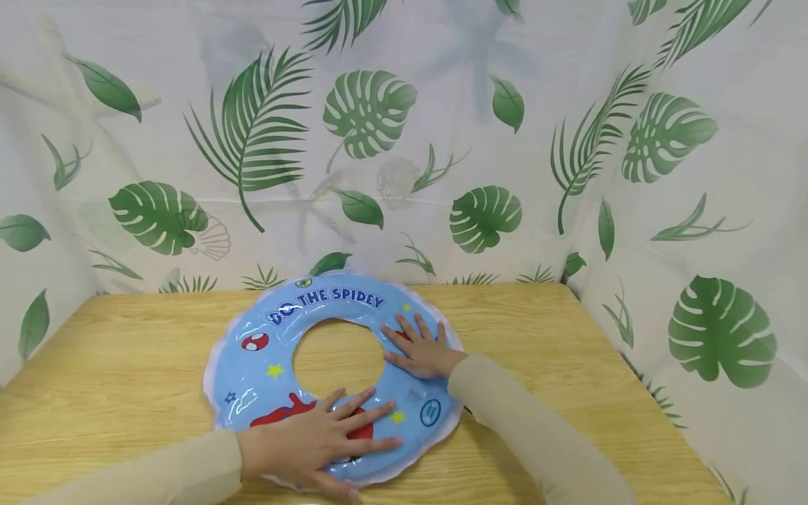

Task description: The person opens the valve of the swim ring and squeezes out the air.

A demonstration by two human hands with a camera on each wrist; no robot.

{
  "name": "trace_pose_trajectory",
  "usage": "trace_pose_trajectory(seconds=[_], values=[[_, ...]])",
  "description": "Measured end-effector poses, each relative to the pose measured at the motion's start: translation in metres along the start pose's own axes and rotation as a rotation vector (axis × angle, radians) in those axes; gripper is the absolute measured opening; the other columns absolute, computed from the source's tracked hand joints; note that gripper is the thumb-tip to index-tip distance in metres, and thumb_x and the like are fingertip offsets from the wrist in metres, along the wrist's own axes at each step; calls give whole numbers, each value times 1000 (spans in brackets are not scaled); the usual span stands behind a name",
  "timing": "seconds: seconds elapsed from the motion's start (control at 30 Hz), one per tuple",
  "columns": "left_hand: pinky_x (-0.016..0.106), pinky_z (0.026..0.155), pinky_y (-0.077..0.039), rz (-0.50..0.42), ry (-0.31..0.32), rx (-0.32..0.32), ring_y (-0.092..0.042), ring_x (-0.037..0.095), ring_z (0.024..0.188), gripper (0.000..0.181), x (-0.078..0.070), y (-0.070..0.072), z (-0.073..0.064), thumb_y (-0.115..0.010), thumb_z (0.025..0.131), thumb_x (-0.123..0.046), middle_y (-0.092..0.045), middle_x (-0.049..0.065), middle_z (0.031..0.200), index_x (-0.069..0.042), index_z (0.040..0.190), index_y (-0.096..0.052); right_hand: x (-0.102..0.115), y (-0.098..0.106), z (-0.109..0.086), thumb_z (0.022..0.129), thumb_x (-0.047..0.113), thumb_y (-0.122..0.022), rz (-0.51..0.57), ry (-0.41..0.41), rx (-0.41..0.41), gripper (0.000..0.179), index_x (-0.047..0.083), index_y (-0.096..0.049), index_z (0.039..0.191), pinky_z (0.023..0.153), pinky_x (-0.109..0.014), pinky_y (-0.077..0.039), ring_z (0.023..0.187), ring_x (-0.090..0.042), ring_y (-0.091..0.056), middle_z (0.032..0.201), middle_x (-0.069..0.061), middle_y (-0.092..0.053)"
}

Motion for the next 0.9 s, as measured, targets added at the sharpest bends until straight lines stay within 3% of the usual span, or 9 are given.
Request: trace_pose_trajectory(seconds=[0.13,0.33,0.77,0.9], values=[[65,104,-18,-42,4,47,5,33,142,67,-1,-6,0,-24,88,-67,10,-3,155,-43,143,5,-2,-2,2,95,55,-26,-11,-8,-7,59,32,-11,147,103,-69,2,141,-38,7,156,-4,1],[65,105,-14,-47,11,64,5,32,142,64,-2,-10,-1,-23,89,-65,7,-4,155,-44,143,3,-3,-5,3,94,57,-24,-14,-10,-13,59,35,-9,147,104,-68,2,141,-36,8,156,-2,2],[64,106,-13,-46,14,101,5,32,142,64,-5,-6,-2,-20,89,-66,10,-3,155,-44,143,6,-2,-4,2,94,56,-26,-5,-6,-27,59,33,-12,147,103,-68,2,141,-36,5,156,-3,0],[62,106,-17,-114,27,80,3,33,142,62,-2,-1,-3,-18,89,-65,11,-4,155,-44,143,5,-3,-4,2,94,57,-26,-3,-2,-31,59,33,-12,147,103,-68,2,141,-37,5,156,-4,-1]])
Point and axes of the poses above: each hand's wrist, its own z-axis towards the middle knuckle, its own y-axis out of the back of the hand, x = y × z, the point moved 1 cm from there along z, towards the middle knuckle
